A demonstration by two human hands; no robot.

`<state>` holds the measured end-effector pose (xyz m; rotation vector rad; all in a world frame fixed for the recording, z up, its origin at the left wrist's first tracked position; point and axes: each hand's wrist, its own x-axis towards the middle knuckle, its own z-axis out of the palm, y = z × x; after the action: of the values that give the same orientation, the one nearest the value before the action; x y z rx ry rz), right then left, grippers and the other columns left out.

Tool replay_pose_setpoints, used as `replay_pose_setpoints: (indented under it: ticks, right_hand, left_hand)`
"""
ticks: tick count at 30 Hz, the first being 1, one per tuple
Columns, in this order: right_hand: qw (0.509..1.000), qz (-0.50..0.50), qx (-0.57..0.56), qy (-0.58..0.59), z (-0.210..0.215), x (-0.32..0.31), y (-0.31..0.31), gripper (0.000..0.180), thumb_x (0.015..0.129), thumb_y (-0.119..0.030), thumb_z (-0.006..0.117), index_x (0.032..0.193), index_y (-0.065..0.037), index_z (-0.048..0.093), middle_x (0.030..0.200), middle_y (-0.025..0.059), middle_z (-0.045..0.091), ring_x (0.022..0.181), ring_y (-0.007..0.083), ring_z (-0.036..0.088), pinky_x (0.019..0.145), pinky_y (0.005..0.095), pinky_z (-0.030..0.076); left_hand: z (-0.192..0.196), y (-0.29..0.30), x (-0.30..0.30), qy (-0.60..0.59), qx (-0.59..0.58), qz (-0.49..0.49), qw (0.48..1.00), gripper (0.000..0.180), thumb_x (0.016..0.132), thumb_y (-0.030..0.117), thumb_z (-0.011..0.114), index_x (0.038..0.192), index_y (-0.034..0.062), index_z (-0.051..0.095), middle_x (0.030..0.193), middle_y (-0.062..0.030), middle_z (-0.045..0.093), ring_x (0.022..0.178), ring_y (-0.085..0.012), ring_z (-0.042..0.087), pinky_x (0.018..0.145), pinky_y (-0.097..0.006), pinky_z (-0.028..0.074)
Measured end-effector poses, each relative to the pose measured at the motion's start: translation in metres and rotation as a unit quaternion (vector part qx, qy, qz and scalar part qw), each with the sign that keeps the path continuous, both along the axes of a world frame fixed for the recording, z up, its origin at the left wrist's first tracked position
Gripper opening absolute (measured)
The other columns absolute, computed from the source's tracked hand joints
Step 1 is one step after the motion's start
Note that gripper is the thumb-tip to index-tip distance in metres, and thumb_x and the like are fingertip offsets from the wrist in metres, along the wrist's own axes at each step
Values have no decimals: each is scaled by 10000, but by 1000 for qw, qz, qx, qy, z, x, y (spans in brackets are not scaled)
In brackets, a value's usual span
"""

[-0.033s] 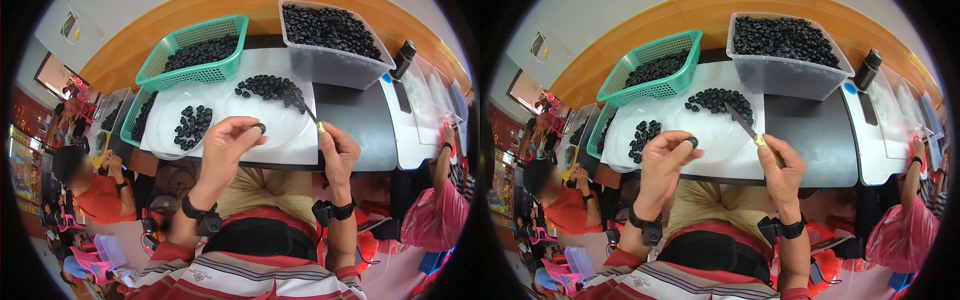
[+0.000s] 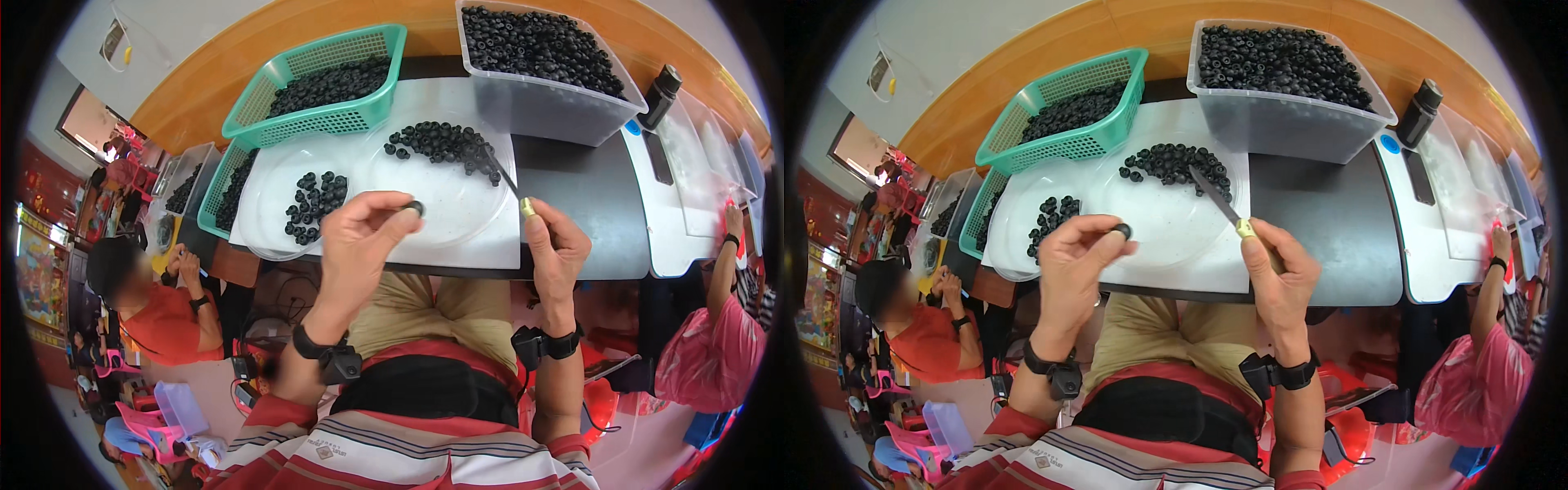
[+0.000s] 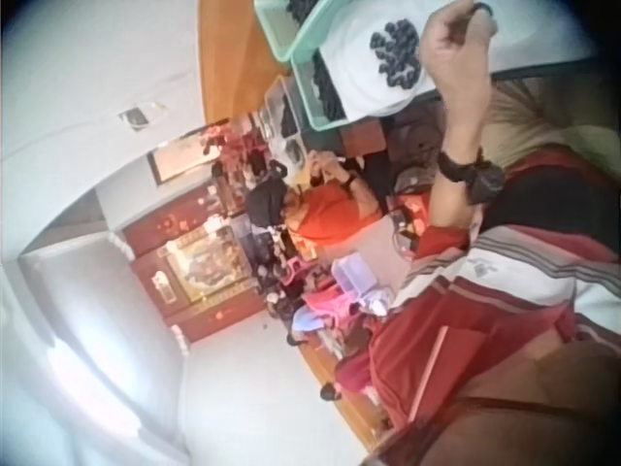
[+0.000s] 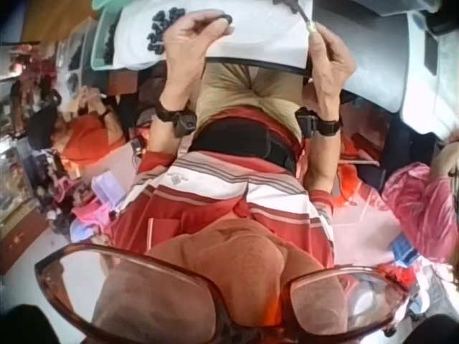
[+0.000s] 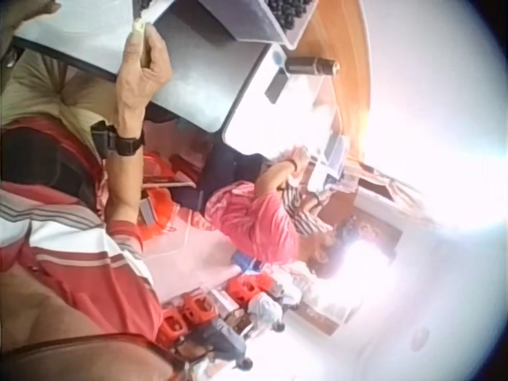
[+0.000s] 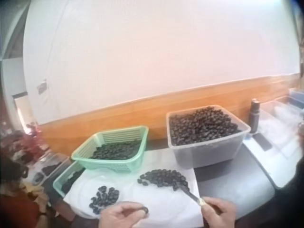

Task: Trim excess material from black rubber/plastic components using a small utility knife.

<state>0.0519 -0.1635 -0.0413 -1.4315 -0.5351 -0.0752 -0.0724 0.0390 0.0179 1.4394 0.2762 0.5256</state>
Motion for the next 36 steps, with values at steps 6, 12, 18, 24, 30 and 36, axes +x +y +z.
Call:
replay_pose_setpoints:
  ticks: [6, 12, 18, 24, 30, 36]
  right_hand:
    - [999, -1, 27, 36, -2, 4, -3, 283, 899, -161, 700, 1090, 46, 671, 882, 22, 657, 760, 64, 566, 682, 193, 444]
    - [997, 14, 29, 66, -4, 6, -5, 266, 904, -151, 692, 1086, 42, 675, 871, 12, 654, 750, 55, 561, 668, 183, 434]
    - [998, 18, 26, 57, -6, 8, -5, 258, 904, -156, 692, 1076, 37, 681, 856, 0, 646, 734, 45, 548, 648, 177, 420]
    - [997, 19, 33, 60, -7, 8, -6, 264, 896, -155, 704, 1073, 39, 681, 851, -1, 646, 736, 45, 548, 650, 178, 424]
    - [998, 23, 38, 48, -9, 8, -7, 276, 892, -165, 710, 1073, 41, 680, 858, 6, 655, 751, 49, 557, 669, 181, 434]
    - [998, 21, 33, 47, -8, 9, -8, 268, 892, -161, 708, 1072, 36, 682, 848, 7, 655, 745, 49, 555, 661, 183, 432]
  left_hand:
    - [6, 55, -26, 10, 320, 160, 934, 168, 822, -53, 685, 987, -52, 654, 1008, -69, 641, 862, -122, 610, 807, -234, 495]
    - [7, 83, -33, 189, 480, 191, 835, 179, 805, 22, 693, 971, -41, 665, 924, -104, 662, 788, -160, 639, 720, -255, 506]
    - [10, 69, -4, 127, 556, 167, 805, 194, 779, 58, 703, 954, -20, 676, 905, -132, 668, 762, -229, 654, 698, -291, 509]
    - [1, 58, 60, 121, 630, 72, 763, 205, 792, 89, 688, 985, 23, 670, 944, -148, 669, 882, -323, 640, 757, -412, 507]
    - [-14, 63, 95, 207, 698, 24, 685, 192, 805, 70, 654, 996, 55, 665, 953, -152, 664, 920, -353, 620, 775, -461, 505]
    - [-21, 63, 97, 202, 704, 26, 680, 187, 801, 36, 632, 981, 50, 683, 933, -161, 671, 910, -361, 620, 759, -463, 510]
